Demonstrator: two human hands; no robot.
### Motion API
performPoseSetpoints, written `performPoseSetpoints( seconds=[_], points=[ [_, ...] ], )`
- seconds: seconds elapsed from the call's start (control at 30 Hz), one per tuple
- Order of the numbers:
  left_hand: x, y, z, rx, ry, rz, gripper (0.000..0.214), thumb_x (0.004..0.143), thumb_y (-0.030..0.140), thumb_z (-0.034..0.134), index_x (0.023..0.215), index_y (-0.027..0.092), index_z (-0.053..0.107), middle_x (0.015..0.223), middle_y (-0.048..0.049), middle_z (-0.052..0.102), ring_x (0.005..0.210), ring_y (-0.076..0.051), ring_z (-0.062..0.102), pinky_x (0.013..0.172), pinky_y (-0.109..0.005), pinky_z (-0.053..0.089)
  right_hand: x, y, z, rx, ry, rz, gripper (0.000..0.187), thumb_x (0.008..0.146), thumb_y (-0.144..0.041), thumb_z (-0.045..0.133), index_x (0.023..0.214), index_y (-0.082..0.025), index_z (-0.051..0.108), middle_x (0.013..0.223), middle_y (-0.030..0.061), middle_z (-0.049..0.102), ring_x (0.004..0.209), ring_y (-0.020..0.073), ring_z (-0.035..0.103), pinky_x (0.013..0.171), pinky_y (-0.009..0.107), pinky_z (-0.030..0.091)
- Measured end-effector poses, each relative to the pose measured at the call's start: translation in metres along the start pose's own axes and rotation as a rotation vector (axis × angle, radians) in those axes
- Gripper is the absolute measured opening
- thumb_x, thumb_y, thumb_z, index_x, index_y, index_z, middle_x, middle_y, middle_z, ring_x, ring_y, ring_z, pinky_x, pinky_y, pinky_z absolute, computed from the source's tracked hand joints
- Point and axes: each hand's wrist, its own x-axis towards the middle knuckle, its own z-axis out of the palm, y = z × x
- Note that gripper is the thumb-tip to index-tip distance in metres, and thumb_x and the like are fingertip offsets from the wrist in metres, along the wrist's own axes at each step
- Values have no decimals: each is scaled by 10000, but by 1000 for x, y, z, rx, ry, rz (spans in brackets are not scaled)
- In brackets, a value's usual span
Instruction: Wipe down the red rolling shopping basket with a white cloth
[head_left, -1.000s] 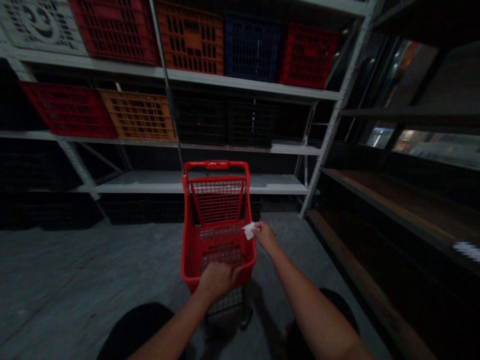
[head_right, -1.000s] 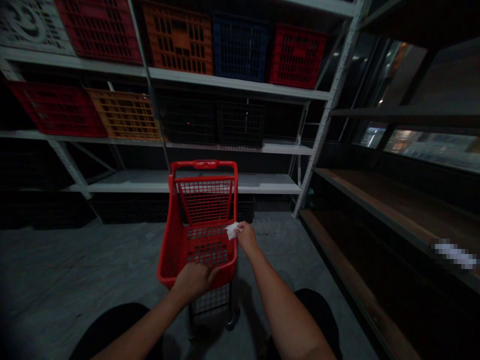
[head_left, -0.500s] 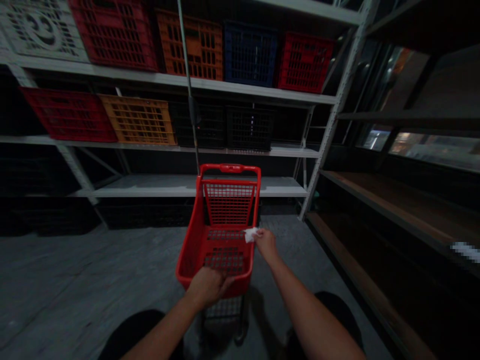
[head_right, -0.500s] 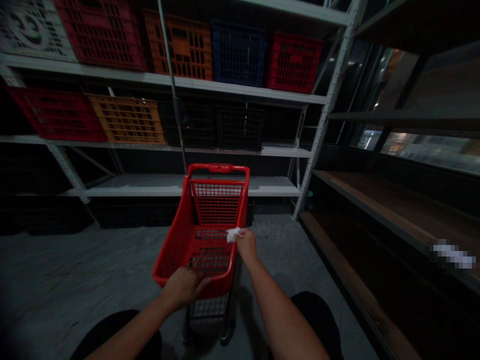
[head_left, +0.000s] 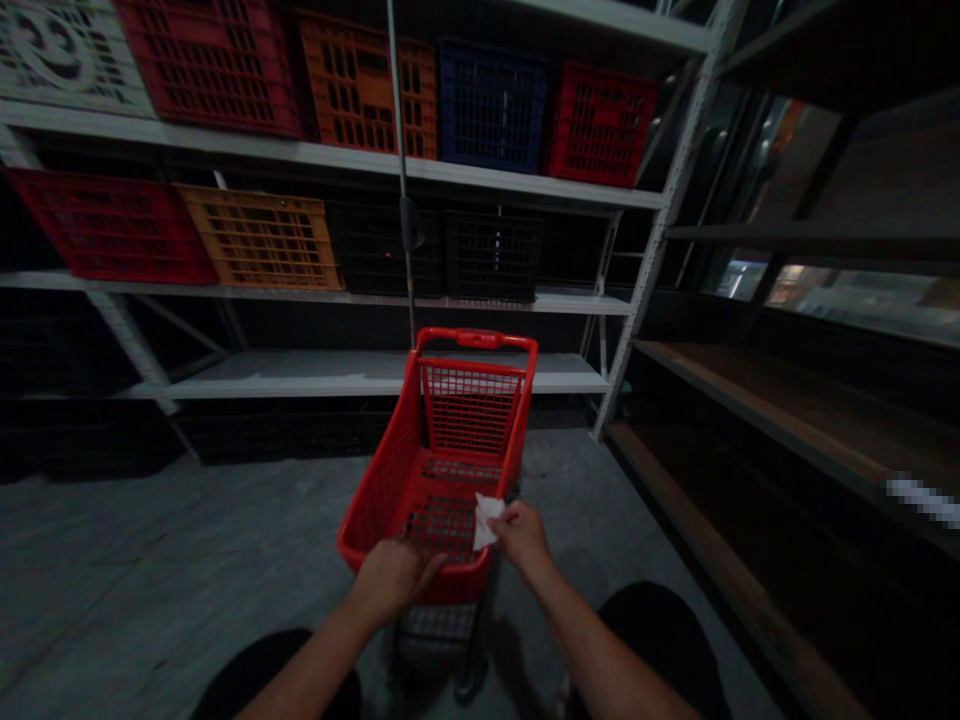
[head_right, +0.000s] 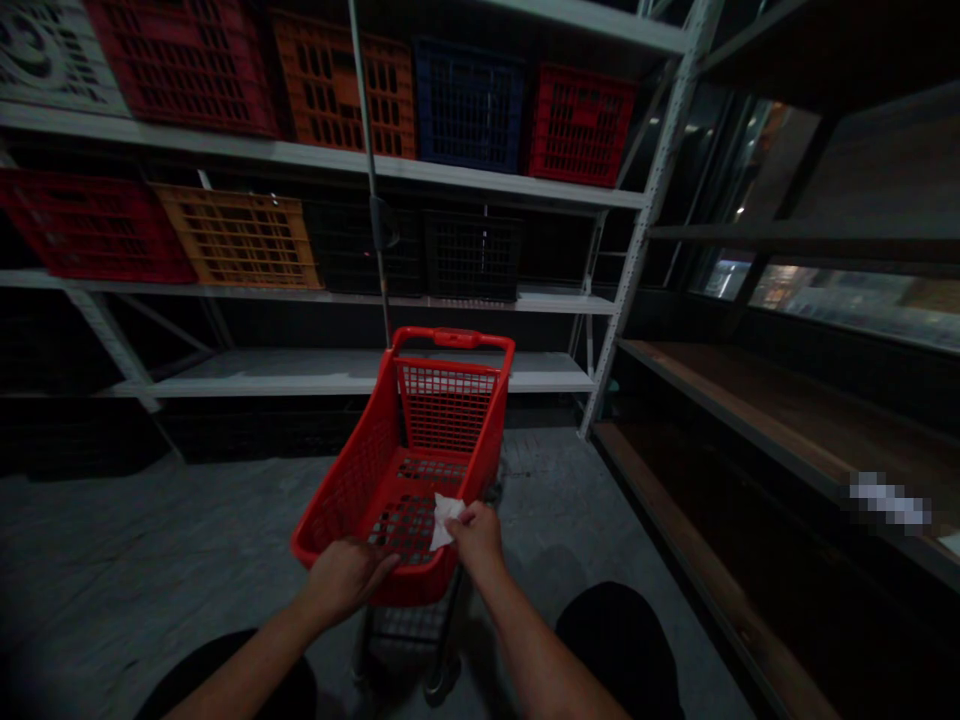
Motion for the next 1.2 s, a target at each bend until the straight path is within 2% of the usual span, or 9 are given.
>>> performPoseSetpoints(
  seconds=[0.13,0.23,0.3,0.43,0.53,0.67,0.8,1.07,1.2],
  points=[
    [-5,-8,2,-19,-2,36,674,840,520,83,697,167,639,695,-103,662,696,-185,607,641,-283,392,43,-25,-6,-65,106,-64,143,544,-236,593,476,-207,471,452,-44,529,457,123,493,445,213,357],
    [-10,-17,1,-34,-4,73,672,842,517,75,689,170,631,684,-100,657,697,-181,602,667,-291,394,85,-43,-11,-122,173,-25,154,541,-239,588,467,-201,458,461,-37,531,475,124,502,468,214,355],
    [-13,-22,-2,-39,-18,64,664,840,525,87,679,174,627,680,-96,654,700,-178,603,682,-287,397,97,-46,-10,-124,166,-7,158,545,-233,583,468,-198,449,460,-32,530,468,122,500,458,212,340],
    [-7,-14,-11,-48,-44,-64,639,834,548,106,721,188,623,730,-90,662,732,-193,616,666,-286,415,71,-36,6,-95,77,-4,147,546,-208,595,483,-192,464,433,-36,526,432,118,500,437,204,332],
    [9,13,-12,-82,-14,-131,506,821,546,232,955,199,574,824,-86,667,781,-213,623,657,-298,434,30,-26,22,-54,-34,3,130,574,-242,598,509,-186,500,435,-31,536,420,118,503,431,202,336],
    [25,45,1,-60,25,-268,391,861,326,263,1063,86,496,808,-161,657,769,-227,636,635,-307,452,3,-27,38,-66,-44,-13,126,564,-230,607,494,-187,511,482,-19,567,477,126,526,462,204,350],
    [27,48,13,-36,48,-312,376,878,298,231,1046,82,489,749,-163,655,711,-228,645,582,-300,458,14,-33,42,-103,9,-44,118,582,-235,598,512,-189,515,500,-16,572,483,125,523,474,207,354],
    [30,47,11,-18,41,-336,357,893,282,205,988,111,503,723,-133,656,721,-223,649,583,-297,469,72,-42,32,-287,115,-127,131,617,-265,589,536,-183,527,528,-4,590,509,127,538,482,201,356],
    [30,46,13,-26,73,-333,350,892,263,205,978,115,510,724,-127,659,715,-218,650,588,-295,474,75,-48,25,-302,110,-168,141,644,-282,591,565,-176,543,558,8,603,531,127,553,508,202,368]
  ],
)
